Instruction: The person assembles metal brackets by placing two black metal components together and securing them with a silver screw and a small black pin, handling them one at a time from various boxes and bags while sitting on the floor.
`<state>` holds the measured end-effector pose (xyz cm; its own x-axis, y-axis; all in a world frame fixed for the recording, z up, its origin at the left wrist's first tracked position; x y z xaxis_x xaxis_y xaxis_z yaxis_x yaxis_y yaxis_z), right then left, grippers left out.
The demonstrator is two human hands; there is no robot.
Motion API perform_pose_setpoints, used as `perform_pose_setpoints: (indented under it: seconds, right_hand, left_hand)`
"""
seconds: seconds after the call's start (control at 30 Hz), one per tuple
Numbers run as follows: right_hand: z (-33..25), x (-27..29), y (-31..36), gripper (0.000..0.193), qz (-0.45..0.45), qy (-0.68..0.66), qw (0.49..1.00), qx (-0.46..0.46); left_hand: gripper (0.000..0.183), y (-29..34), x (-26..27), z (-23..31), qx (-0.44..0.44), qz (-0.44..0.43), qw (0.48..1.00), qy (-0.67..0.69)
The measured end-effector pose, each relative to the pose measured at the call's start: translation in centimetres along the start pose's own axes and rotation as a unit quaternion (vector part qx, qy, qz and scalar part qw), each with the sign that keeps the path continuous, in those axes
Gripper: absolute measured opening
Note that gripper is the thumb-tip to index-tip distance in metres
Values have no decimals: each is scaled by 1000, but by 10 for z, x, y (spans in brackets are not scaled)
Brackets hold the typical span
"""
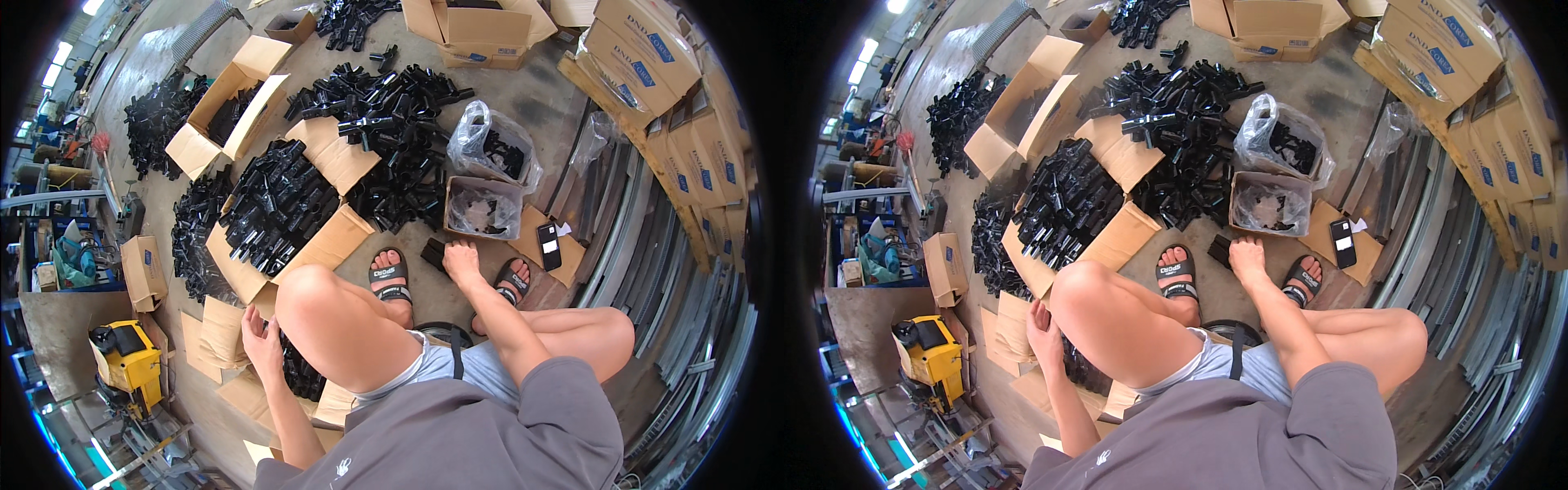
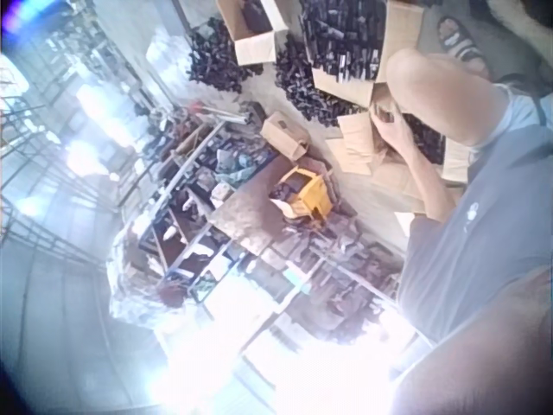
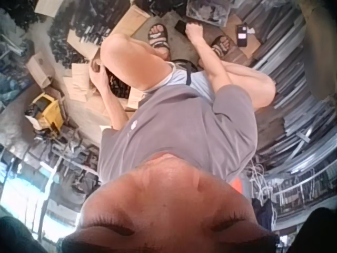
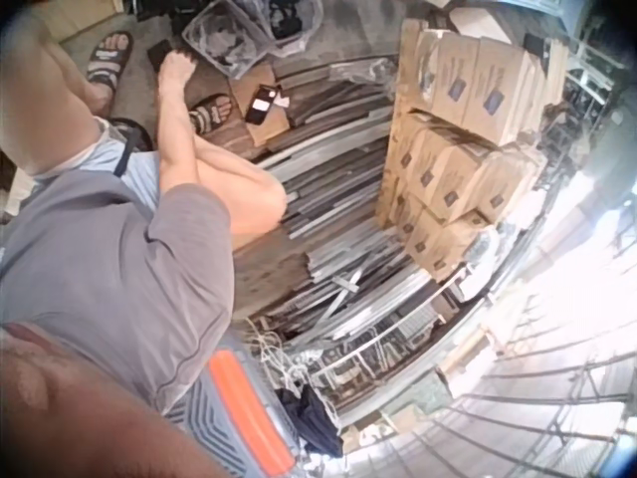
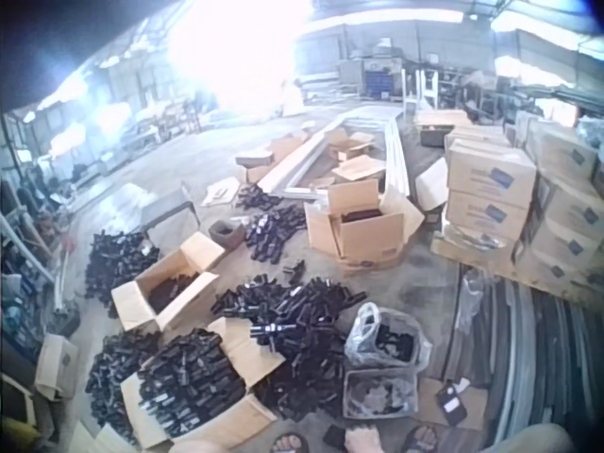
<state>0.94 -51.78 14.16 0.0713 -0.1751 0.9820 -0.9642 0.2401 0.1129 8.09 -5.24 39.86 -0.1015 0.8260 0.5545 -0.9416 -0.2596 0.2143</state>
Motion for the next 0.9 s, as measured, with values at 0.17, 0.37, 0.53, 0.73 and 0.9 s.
perform_pose_setpoints:
  seconds: [0.17, 0.37, 0.53, 0.73, 0.9]
  right_hand:
    - [14, 20, 11, 21, 1, -51, 998, -36]
    - [-19, 159, 11, 35, -56, -335, 929, -150]
    - [-40, 276, -28, 22, 16, -713, 686, -145]
    - [-51, 353, -40, 13, 108, -805, 568, -132]
    - [-44, 342, -43, 18, 116, -848, 505, -113]
  left_hand:
    - [50, 8, -11, 102, -110, 42, 992, 47]
    - [34, 39, -59, 217, -248, 30, 968, 39]
    - [69, 77, -170, 287, -453, -190, 845, -210]
    - [63, 60, -234, 328, -391, -230, 854, -254]
    - [59, 47, -241, 334, -415, -264, 859, -142]
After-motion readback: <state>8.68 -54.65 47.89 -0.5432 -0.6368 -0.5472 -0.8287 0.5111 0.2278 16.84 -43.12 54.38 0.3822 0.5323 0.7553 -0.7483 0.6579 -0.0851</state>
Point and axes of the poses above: each hand's wrist, its own y-axis away from the middle knuckle, its own x-axis out of the back of the hand, z = x × y, the point moved 5 cm from there along -y, towards the middle knuckle, and after that the axes turned 2 degrees about -y, right-handed, at the moved point
